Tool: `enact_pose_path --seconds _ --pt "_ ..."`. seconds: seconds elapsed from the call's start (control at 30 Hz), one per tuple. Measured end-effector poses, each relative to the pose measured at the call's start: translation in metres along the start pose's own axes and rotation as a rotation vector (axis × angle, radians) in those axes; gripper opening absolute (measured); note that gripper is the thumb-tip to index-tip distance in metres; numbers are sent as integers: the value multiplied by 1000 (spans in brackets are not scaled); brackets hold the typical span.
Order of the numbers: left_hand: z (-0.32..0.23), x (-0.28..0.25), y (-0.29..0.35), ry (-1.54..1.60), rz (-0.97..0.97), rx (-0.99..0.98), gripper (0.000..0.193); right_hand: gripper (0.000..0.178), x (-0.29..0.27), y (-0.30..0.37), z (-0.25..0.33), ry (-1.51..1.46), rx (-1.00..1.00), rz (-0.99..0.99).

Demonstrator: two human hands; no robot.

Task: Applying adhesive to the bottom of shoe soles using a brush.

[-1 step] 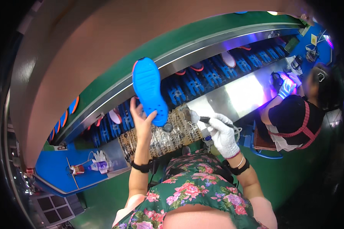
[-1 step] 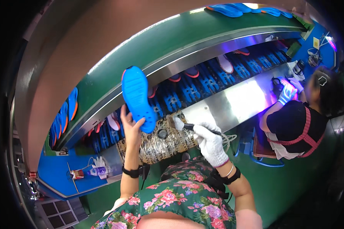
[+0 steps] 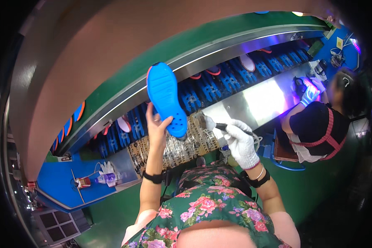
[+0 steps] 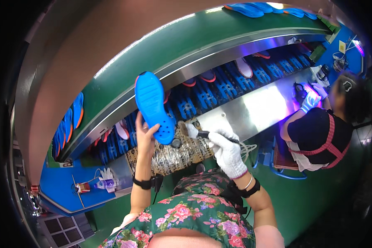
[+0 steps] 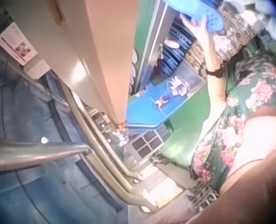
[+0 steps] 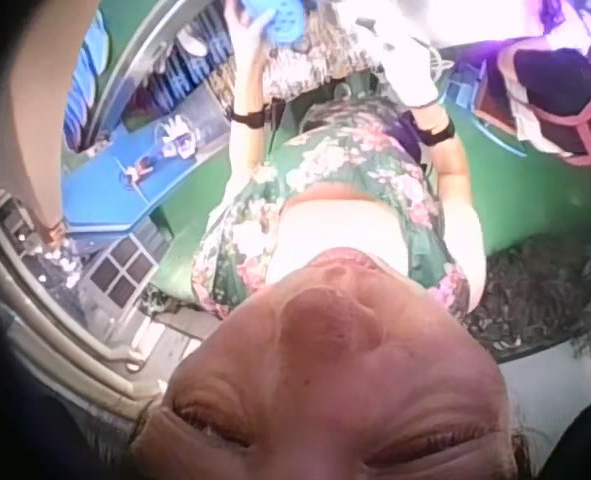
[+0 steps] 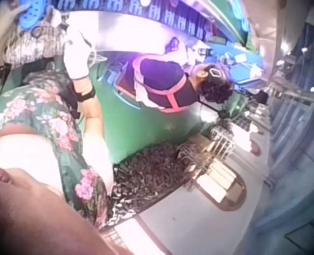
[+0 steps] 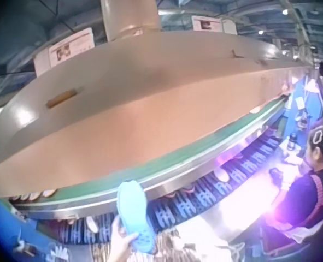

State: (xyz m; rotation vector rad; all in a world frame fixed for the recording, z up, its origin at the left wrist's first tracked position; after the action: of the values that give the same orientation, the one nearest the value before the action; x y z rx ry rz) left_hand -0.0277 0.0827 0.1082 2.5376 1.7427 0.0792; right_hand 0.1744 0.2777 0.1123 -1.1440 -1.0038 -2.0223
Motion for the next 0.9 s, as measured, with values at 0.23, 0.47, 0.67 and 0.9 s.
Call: enact_pose_path --seconds 0.23,0.47,0.67,0.9 --pt "40 2 30 346 388 -388 61 25 56 13 -28 134 -31 230" --pt "24 -4 79 419 570 -177 89 20 83 34 -53 711 -283 328" --pt "21 -6 80 768 392 -390 90 19 96 39 -74 908 -581 492" --pt "21 -12 87 684 253 -379 90 25 115 37 -83 1219 -929 726"
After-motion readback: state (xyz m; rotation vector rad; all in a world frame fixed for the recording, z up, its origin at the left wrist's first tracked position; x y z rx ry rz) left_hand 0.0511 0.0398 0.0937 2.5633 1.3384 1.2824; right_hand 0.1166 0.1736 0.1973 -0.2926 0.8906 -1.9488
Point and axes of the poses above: each hand's wrist, its own y-axis away from the middle knuckle, its own x-axis out of the palm, z = x × y, the point moved 3 cm from there along -y, towards the middle knuckle, and after that the axes turned 15 degrees about -y, right-handed, at the moved point
